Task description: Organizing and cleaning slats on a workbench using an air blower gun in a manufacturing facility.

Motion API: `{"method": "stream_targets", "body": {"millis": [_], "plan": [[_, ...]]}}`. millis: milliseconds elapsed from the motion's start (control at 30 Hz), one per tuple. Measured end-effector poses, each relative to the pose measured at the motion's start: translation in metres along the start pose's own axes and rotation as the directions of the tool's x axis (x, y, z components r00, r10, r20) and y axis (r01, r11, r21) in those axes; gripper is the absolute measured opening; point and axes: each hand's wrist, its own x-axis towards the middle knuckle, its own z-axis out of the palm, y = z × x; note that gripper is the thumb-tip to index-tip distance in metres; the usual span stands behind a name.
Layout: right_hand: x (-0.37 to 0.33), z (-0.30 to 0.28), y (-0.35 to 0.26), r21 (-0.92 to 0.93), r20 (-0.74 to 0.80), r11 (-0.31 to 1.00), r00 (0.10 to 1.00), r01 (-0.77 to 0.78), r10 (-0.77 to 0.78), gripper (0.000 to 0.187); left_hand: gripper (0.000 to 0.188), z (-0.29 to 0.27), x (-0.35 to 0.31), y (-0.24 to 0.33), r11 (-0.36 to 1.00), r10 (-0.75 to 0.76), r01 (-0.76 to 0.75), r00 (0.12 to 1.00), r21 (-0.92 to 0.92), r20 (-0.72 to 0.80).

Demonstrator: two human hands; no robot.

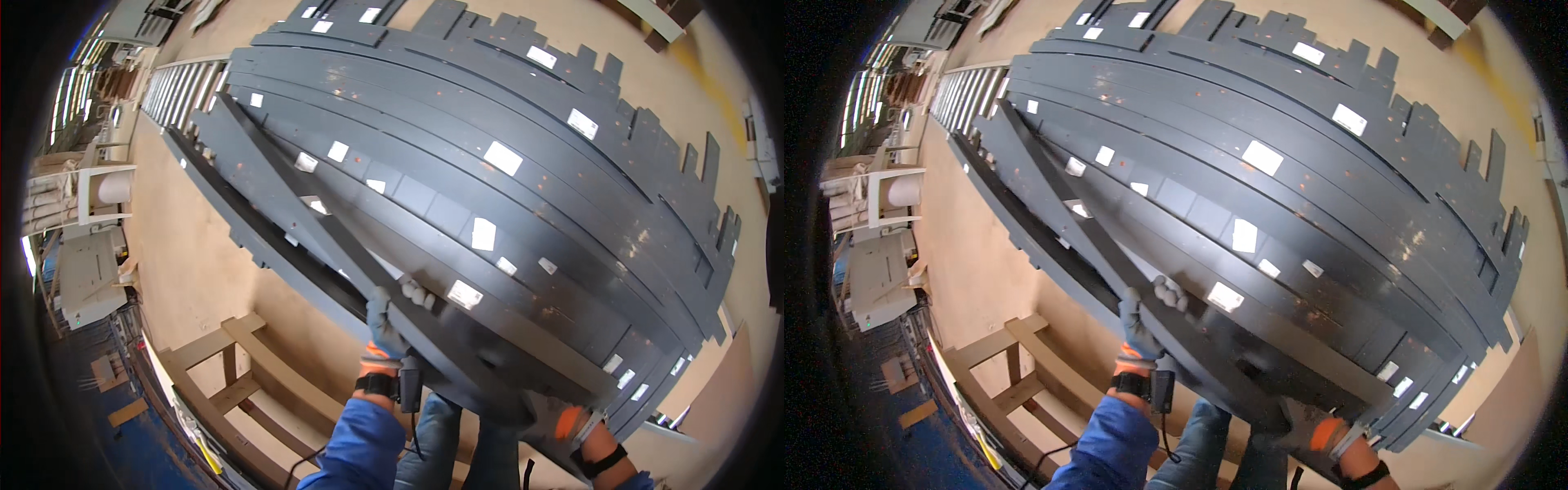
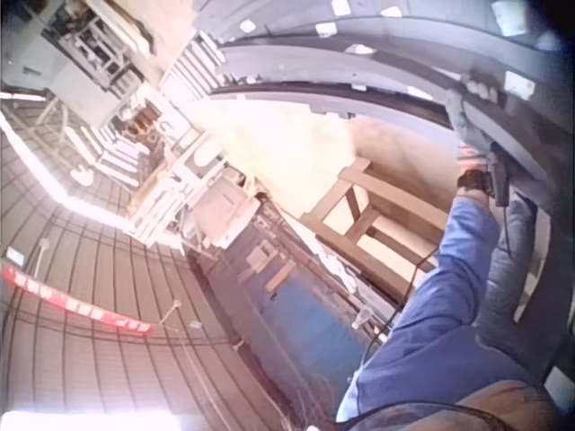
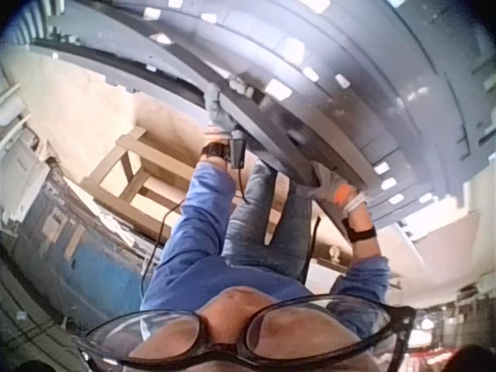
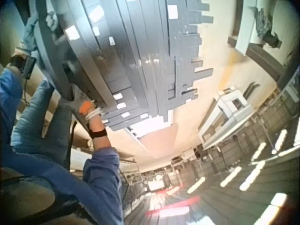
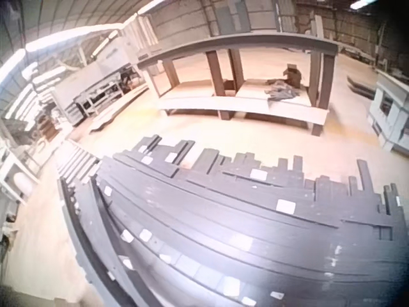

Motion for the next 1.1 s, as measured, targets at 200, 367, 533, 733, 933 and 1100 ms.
{"method": "stream_targets", "body": {"millis": [200,367,533,733,933,1100], "plan": [[0.080,-0.052,0.009,-0.426,-0.562,0.733,0.790,-0.530,0.244,0.115,0.065,0.000,-0.037,-0.001,1.000,-0.008,0.007,0.996,-0.015,-0.091],[0.131,-0.049,-0.007,-0.529,-0.579,0.445,0.691,-0.722,0.434,0.130,0.051,0.015,-0.034,-0.010,0.998,0.055,-0.056,0.996,-0.007,-0.064],[0.139,-0.030,0.020,-0.490,-0.699,0.493,0.662,-0.719,0.272,0.118,0.062,0.020,-0.037,-0.015,0.990,0.084,-0.097,0.990,-0.105,-0.115],[0.124,-0.047,0.005,-0.420,-0.728,0.543,0.627,-0.727,0.277,0.092,0.061,0.031,-0.030,-0.014,0.993,0.063,-0.070,0.995,-0.090,-0.076],[0.103,-0.050,-0.014,-0.567,-0.653,0.553,0.742,-0.610,0.148,0.050,0.060,0.030,-0.033,-0.009,0.994,0.034,-0.037,0.999,-0.106,-0.029],[0.103,-0.067,0.040,-0.513,-0.826,0.491,0.561,-0.705,-0.058,0.056,0.058,0.028,-0.030,-0.007,0.997,0.005,-0.004,1.000,-0.079,0.003]]}}
